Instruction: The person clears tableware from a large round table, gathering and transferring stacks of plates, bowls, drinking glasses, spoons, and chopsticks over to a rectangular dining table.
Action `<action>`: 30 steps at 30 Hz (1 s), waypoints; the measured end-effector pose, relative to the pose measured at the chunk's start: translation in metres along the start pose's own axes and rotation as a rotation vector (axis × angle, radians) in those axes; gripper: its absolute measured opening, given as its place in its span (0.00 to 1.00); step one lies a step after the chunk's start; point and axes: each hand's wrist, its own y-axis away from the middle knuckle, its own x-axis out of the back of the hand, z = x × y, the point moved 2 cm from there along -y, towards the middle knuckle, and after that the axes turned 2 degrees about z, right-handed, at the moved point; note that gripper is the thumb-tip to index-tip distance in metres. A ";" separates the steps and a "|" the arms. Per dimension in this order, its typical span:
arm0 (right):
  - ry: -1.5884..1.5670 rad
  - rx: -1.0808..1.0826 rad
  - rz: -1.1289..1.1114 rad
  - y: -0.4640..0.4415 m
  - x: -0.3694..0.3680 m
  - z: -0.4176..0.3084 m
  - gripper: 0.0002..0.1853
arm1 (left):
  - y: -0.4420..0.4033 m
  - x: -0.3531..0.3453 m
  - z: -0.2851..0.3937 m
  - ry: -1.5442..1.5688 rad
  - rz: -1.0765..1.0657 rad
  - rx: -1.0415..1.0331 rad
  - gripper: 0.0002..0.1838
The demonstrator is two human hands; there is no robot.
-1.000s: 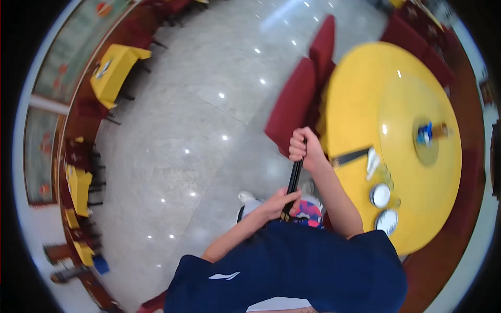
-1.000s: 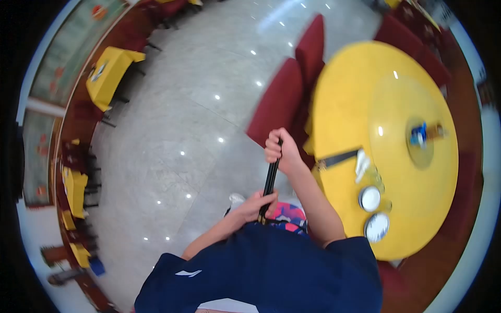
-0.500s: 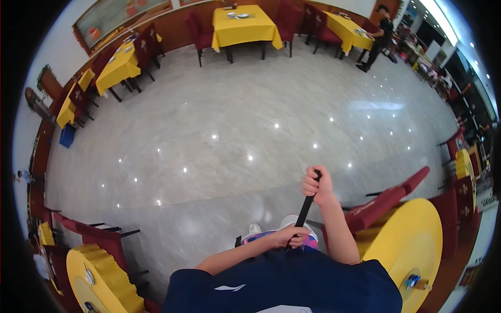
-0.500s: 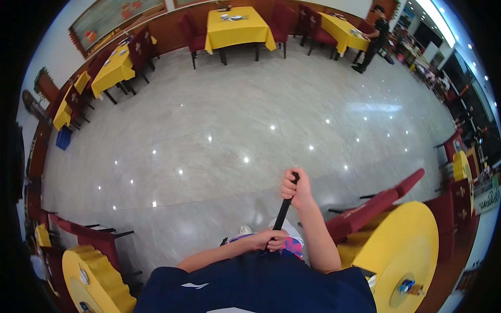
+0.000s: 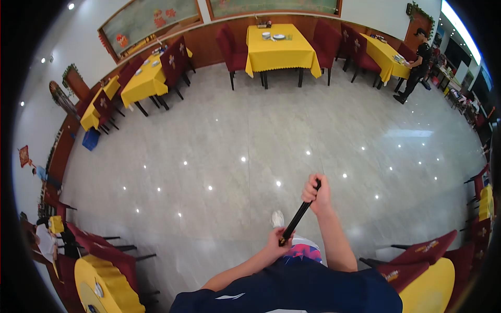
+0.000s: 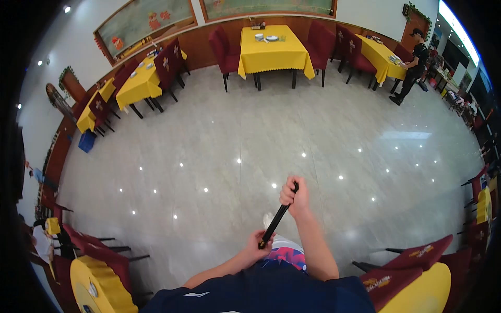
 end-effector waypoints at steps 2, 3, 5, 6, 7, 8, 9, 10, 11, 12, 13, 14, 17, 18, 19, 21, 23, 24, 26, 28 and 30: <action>-0.079 -0.024 0.074 -0.051 0.002 -0.006 0.19 | -0.013 -0.010 0.057 0.001 0.208 -0.082 0.16; -0.096 -0.042 0.091 -0.071 0.005 -0.009 0.19 | -0.022 -0.010 0.085 -0.051 0.311 -0.124 0.15; -0.201 -0.021 0.038 -0.114 -0.001 -0.028 0.18 | -0.019 -0.054 0.128 -0.125 0.301 -0.132 0.14; -0.214 -0.033 -0.023 -0.129 -0.006 -0.040 0.18 | -0.017 -0.082 0.141 -0.131 0.379 -0.158 0.13; -0.220 -0.039 -0.021 -0.149 -0.010 -0.048 0.18 | -0.021 -0.100 0.154 -0.128 0.388 -0.160 0.13; -0.225 -0.027 -0.006 -0.169 -0.013 -0.056 0.18 | -0.027 -0.115 0.166 -0.169 0.408 -0.208 0.13; -0.228 -0.013 0.013 -0.187 -0.015 -0.064 0.19 | -0.033 -0.130 0.177 -0.211 0.427 -0.251 0.12; -0.230 -0.010 0.021 -0.207 -0.014 -0.070 0.19 | -0.042 -0.152 0.183 -0.217 0.468 -0.325 0.12; -0.225 0.008 0.048 -0.228 -0.011 -0.075 0.19 | -0.057 -0.157 0.193 -0.224 0.467 -0.316 0.12; -0.221 0.030 0.074 -0.249 -0.008 -0.082 0.20 | -0.071 -0.161 0.206 -0.210 0.441 -0.304 0.12; -0.223 0.045 0.079 -0.255 -0.002 -0.083 0.20 | -0.079 -0.168 0.208 -0.198 0.413 -0.290 0.12; -0.249 0.043 0.136 -0.271 0.003 -0.087 0.20 | -0.088 -0.186 0.221 -0.225 0.508 -0.334 0.13; -0.304 0.070 0.238 -0.327 0.013 -0.104 0.20 | -0.123 -0.209 0.278 -0.326 0.438 -0.320 0.13; -0.335 0.084 0.283 -0.350 0.018 -0.110 0.20 | -0.138 -0.218 0.297 -0.361 0.425 -0.318 0.14; -0.325 0.099 0.274 -0.373 0.024 -0.116 0.20 | -0.157 -0.219 0.317 -0.351 0.398 -0.309 0.14; -0.382 0.086 0.317 -0.423 0.040 -0.124 0.20 | -0.194 -0.224 0.357 -0.382 0.382 -0.276 0.14; -0.353 0.119 0.303 -0.483 0.042 -0.139 0.19 | -0.232 -0.251 0.408 -0.374 0.404 -0.256 0.14; -0.331 0.133 0.296 -0.503 0.042 -0.148 0.18 | -0.252 -0.256 0.434 -0.357 0.403 -0.251 0.14; -0.270 0.159 0.291 -0.543 0.015 -0.178 0.17 | -0.285 -0.278 0.480 -0.294 0.348 -0.246 0.14; -0.204 0.208 0.214 -0.578 -0.002 -0.205 0.15 | -0.301 -0.319 0.519 -0.345 0.290 -0.253 0.14; -0.169 0.245 0.250 -0.610 -0.016 -0.227 0.15 | -0.325 -0.347 0.555 -0.372 0.246 -0.205 0.15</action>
